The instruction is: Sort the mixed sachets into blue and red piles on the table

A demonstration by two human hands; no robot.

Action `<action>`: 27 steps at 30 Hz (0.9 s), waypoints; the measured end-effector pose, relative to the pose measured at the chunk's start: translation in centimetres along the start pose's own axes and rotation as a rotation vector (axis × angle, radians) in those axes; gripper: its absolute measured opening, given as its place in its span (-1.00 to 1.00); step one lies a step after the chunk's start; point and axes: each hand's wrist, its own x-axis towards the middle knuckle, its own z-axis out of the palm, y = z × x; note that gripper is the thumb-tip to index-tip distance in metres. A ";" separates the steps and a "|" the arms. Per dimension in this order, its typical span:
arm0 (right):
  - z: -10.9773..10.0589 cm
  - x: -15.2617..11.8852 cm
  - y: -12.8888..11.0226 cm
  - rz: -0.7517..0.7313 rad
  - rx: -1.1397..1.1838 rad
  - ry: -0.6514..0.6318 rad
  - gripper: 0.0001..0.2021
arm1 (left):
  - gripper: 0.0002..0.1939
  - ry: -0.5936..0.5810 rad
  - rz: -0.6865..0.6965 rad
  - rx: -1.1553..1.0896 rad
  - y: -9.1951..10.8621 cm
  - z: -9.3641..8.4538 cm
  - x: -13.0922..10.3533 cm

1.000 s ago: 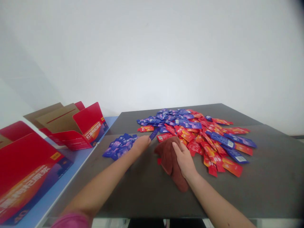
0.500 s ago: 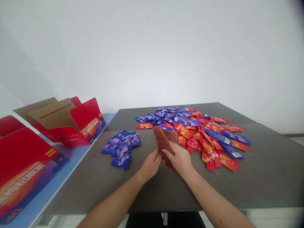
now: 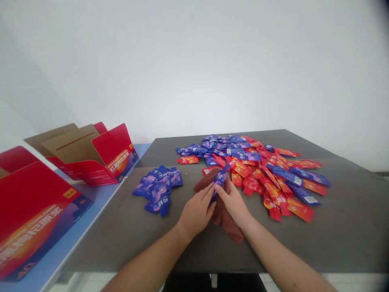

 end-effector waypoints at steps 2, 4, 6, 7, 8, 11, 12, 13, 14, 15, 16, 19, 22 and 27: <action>-0.1 0.0 -0.4 0.023 0.130 -0.002 -0.64 | -0.51 0.006 0.028 -0.084 -0.1 0.0 -0.1; -0.7 0.3 -1.0 0.046 0.267 -0.004 -0.68 | -0.54 0.093 -0.042 -0.229 -0.3 0.1 -0.1; -1.1 0.4 -1.4 0.071 0.337 0.001 -0.67 | -0.60 0.187 -0.181 -0.342 -0.4 0.2 -0.1; -1.1 0.4 -1.5 0.083 0.344 -0.003 -0.65 | -0.64 0.185 -0.242 -0.388 -0.4 0.2 0.0; -1.1 0.3 -1.6 0.095 0.338 -0.016 -0.63 | -0.66 0.151 -0.287 -0.443 -0.4 0.2 0.0; -0.6 0.1 -1.6 0.132 0.295 -0.099 -0.59 | -0.65 0.039 -0.348 -0.676 0.1 0.1 0.0; -0.5 0.0 -1.6 0.134 0.279 -0.119 -0.58 | -0.66 0.041 -0.360 -0.744 0.2 0.0 0.0; -0.6 0.0 -1.7 0.122 0.264 -0.113 -0.58 | -0.67 0.060 -0.371 -0.792 0.3 -0.1 0.0; -0.7 0.0 -1.8 0.089 0.248 -0.072 -0.58 | -0.68 0.084 -0.382 -0.820 0.3 -0.1 0.0; -1.0 -0.1 -1.9 0.038 0.221 0.009 -0.58 | -0.70 0.106 -0.391 -0.835 0.2 -0.1 0.0; -1.4 -0.1 -2.0 -0.027 0.176 0.123 -0.58 | -0.71 0.131 -0.400 -0.842 0.1 -0.1 0.0; -2.4 -0.7 -2.1 -0.227 -0.036 0.468 -0.58 | -0.73 0.187 -0.436 -0.828 -0.3 0.4 -0.1; -2.3 -1.8 -1.7 -0.377 -0.239 0.232 -0.59 | -0.73 0.172 -0.461 -0.800 -0.1 1.0 -0.2; -1.0 -1.5 -1.4 -0.388 -0.577 -0.281 -0.64 | -0.81 0.102 -0.376 -0.719 1.6 0.6 -0.6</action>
